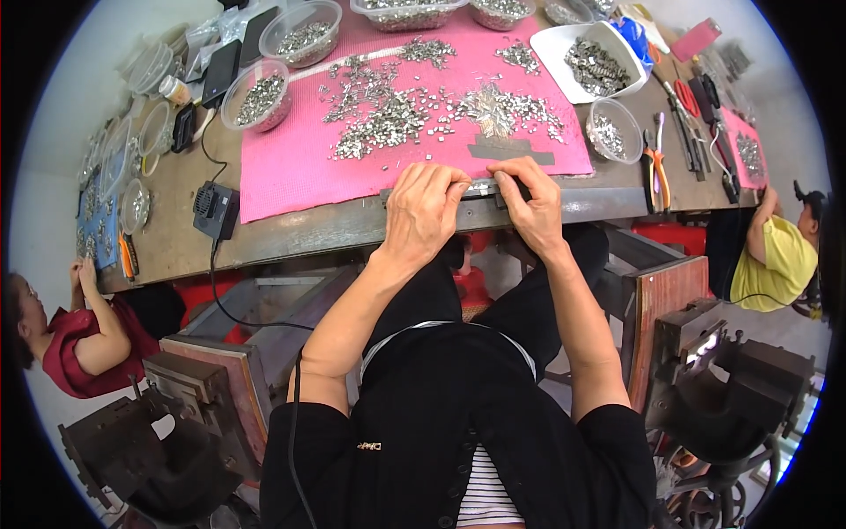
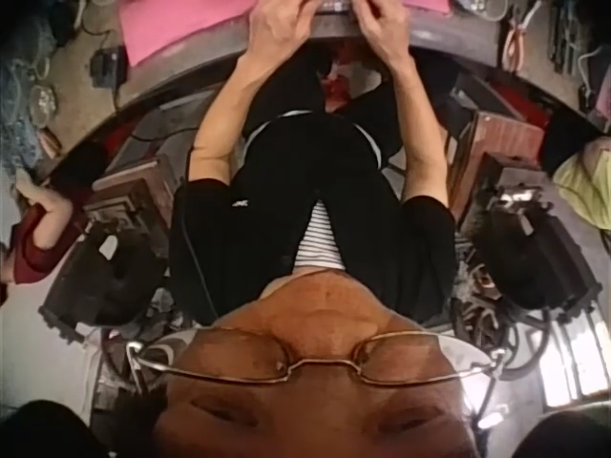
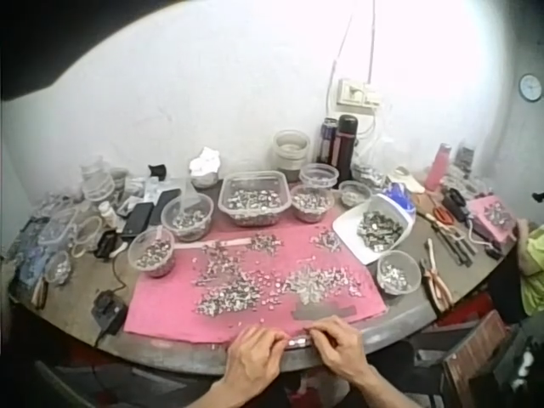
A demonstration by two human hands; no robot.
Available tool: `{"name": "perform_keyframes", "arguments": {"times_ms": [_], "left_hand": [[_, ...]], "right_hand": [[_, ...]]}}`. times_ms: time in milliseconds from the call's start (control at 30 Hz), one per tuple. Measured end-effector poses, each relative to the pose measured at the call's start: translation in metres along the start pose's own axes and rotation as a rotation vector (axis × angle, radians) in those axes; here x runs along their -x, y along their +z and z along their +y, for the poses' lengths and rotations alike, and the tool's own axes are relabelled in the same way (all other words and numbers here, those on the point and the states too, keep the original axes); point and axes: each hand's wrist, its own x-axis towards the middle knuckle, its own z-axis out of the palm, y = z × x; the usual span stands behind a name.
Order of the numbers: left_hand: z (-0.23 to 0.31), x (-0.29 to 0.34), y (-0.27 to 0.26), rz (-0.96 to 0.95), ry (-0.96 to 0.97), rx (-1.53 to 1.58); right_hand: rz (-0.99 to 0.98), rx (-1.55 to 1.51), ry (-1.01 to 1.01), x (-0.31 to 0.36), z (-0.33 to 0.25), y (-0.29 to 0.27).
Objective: The recorder assembles small metal pieces into a metal guide strip and subsequently operates a manual hand-cranked press machine to secure them.
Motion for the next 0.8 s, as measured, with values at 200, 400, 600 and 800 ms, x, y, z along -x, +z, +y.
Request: {"name": "perform_keyframes", "arguments": {"times_ms": [200, 400, 600, 800], "left_hand": [[-0.001, 0.000, 0.000, 0.005, 0.050, -0.065], [0.003, 0.005, 0.001, -0.009, 0.094, -0.096], [0.001, 0.004, -0.006, 0.003, -0.065, 0.020], [-0.084, -0.039, -0.069, 0.195, -0.182, -0.205]], "right_hand": [[0.005, -0.016, 0.006, -0.001, -0.003, 0.002], [-0.004, 0.026, 0.000, 0.000, -0.005, 0.000], [-0.020, 0.149, -0.173, -0.036, -0.011, 0.009], [-0.291, 0.182, -0.215, -0.114, -0.008, 0.052]]}}
